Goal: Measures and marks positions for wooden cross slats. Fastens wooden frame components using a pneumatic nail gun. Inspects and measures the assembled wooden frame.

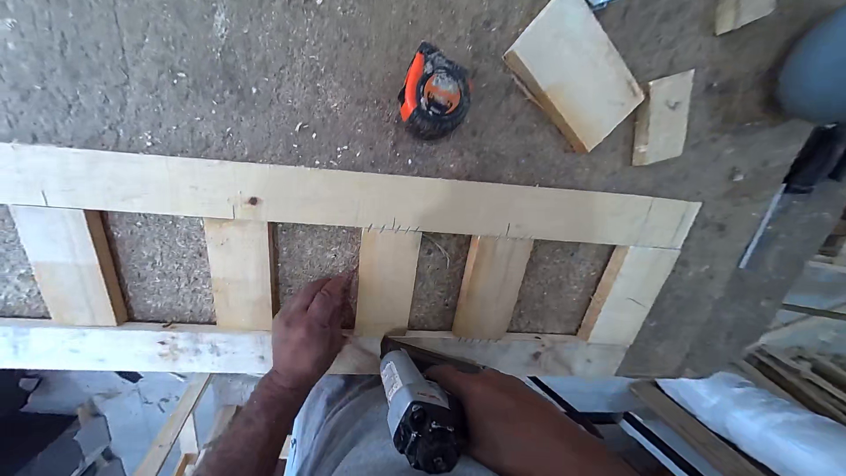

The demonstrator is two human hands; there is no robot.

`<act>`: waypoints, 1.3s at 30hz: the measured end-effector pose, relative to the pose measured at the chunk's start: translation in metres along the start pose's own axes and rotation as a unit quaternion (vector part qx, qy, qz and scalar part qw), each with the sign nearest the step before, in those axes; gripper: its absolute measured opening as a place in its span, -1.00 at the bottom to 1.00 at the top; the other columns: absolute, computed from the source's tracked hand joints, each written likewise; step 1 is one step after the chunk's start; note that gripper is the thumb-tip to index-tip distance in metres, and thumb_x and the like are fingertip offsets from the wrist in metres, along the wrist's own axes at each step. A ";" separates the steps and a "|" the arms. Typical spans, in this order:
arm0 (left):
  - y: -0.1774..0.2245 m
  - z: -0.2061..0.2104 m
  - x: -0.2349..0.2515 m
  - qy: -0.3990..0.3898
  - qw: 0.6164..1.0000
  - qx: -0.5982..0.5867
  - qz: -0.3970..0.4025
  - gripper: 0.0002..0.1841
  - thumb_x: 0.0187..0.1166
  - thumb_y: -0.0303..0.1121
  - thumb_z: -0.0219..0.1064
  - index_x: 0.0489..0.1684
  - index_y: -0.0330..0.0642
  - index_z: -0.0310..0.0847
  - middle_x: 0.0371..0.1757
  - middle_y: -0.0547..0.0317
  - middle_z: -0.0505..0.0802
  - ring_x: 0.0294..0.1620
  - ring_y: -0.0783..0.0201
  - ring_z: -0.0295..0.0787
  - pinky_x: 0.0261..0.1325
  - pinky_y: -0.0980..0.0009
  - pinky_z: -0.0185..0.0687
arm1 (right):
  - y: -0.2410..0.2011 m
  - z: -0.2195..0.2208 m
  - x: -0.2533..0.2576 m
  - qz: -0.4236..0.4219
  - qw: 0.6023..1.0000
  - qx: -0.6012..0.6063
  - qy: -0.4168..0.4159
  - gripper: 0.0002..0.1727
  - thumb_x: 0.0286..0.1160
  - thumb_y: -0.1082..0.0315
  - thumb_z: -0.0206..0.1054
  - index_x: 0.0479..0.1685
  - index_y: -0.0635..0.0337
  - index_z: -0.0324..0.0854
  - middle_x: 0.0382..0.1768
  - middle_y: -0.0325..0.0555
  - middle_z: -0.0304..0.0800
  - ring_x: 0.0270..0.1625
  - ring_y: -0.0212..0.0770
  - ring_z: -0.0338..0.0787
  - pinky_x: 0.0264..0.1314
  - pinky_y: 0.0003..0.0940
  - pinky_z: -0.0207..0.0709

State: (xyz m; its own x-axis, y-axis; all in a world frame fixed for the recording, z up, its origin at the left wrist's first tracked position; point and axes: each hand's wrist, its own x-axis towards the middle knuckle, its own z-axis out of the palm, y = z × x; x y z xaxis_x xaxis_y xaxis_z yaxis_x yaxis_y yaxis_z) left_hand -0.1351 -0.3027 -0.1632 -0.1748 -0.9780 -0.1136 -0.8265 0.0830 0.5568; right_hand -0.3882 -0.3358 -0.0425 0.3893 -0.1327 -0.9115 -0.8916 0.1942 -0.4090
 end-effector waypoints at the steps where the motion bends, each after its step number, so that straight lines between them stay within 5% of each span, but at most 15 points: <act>1: -0.002 0.005 -0.002 0.013 1.000 0.023 0.007 -0.68 0.65 -0.35 0.24 0.26 -0.12 0.78 0.10 -0.03 0.88 0.03 0.02 0.89 -0.01 0.05 0.82 | -0.004 0.002 0.001 0.003 1.000 -0.006 -0.002 -0.36 0.36 0.00 0.48 0.45 -0.01 0.51 -0.17 0.16 0.80 -0.07 0.28 0.83 -0.14 0.33 0.64; 6: -0.001 0.021 -0.002 0.057 0.993 0.106 0.005 -0.73 0.63 -0.21 0.27 0.09 -0.05 0.81 -0.04 0.05 0.87 -0.10 0.06 0.87 -0.17 0.13 0.79 | -0.024 0.011 0.007 0.018 0.999 -0.027 -0.001 -0.30 0.33 -0.01 0.48 0.50 0.01 0.46 -0.15 0.18 0.81 -0.05 0.31 0.84 -0.13 0.34 0.64; 12: -0.003 0.023 0.000 0.053 0.991 0.125 0.007 -0.75 0.65 -0.22 0.21 -0.02 -0.04 0.82 -0.10 0.07 0.88 -0.10 0.06 0.87 -0.14 0.14 0.78 | -0.034 0.013 0.017 0.023 0.999 -0.031 0.000 -0.26 0.31 -0.06 0.47 0.52 0.02 0.44 -0.12 0.13 0.81 -0.02 0.24 0.84 -0.11 0.29 0.65; 18: -0.004 0.020 0.002 0.043 0.993 0.105 0.024 -0.43 0.70 0.21 0.05 0.00 -0.11 0.77 -0.15 0.01 0.85 -0.18 0.03 0.84 -0.23 0.11 0.73 | -0.039 0.008 0.016 0.034 0.999 -0.038 -0.014 -0.33 0.31 -0.05 0.47 0.38 0.09 0.47 -0.15 0.14 0.79 -0.03 0.24 0.84 -0.12 0.27 0.64; 23: -0.005 0.020 0.001 0.043 0.994 0.098 0.023 -0.41 0.68 0.24 0.07 0.00 -0.11 0.77 -0.16 0.00 0.85 -0.20 0.02 0.84 -0.23 0.09 0.74 | -0.038 0.008 0.012 0.055 0.998 -0.027 -0.024 -0.25 0.35 -0.04 0.46 0.54 0.07 0.39 -0.05 0.17 0.79 0.04 0.25 0.83 -0.06 0.28 0.65; 27: -0.005 0.020 0.001 0.050 0.994 0.092 0.025 -0.42 0.67 0.22 0.10 -0.02 -0.14 0.77 -0.16 -0.01 0.86 -0.20 0.01 0.85 -0.23 0.08 0.74 | -0.031 0.010 0.008 0.059 0.998 -0.024 -0.018 -0.32 0.36 -0.05 0.45 0.41 0.11 0.43 -0.11 0.15 0.78 0.00 0.24 0.83 -0.10 0.25 0.64; 30: -0.005 0.021 0.001 0.052 0.994 0.095 0.023 -0.41 0.66 0.23 0.10 0.00 -0.14 0.77 -0.15 -0.01 0.86 -0.20 0.01 0.85 -0.23 0.07 0.75 | -0.027 0.011 0.007 0.054 0.998 -0.022 -0.018 -0.25 0.35 -0.04 0.45 0.56 0.04 0.38 -0.08 0.15 0.80 0.01 0.25 0.83 -0.08 0.27 0.65; 39: -0.004 0.020 0.000 0.051 0.994 0.100 0.010 -0.42 0.66 0.22 0.10 0.00 -0.15 0.77 -0.17 -0.04 0.85 -0.22 -0.02 0.84 -0.23 0.04 0.73 | -0.006 0.015 -0.003 0.066 0.998 -0.013 -0.010 -0.36 0.35 -0.03 0.45 0.37 0.10 0.45 -0.12 0.13 0.78 0.01 0.22 0.83 -0.10 0.25 0.63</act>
State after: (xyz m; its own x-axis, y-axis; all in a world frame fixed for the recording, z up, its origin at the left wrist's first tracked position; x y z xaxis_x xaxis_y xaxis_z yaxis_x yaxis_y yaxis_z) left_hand -0.1428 -0.2989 -0.1815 -0.1464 -0.9891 -0.0149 -0.9149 0.1297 0.3824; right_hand -0.3801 -0.3222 -0.0381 0.2719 -0.0884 -0.9583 -0.9411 0.1835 -0.2839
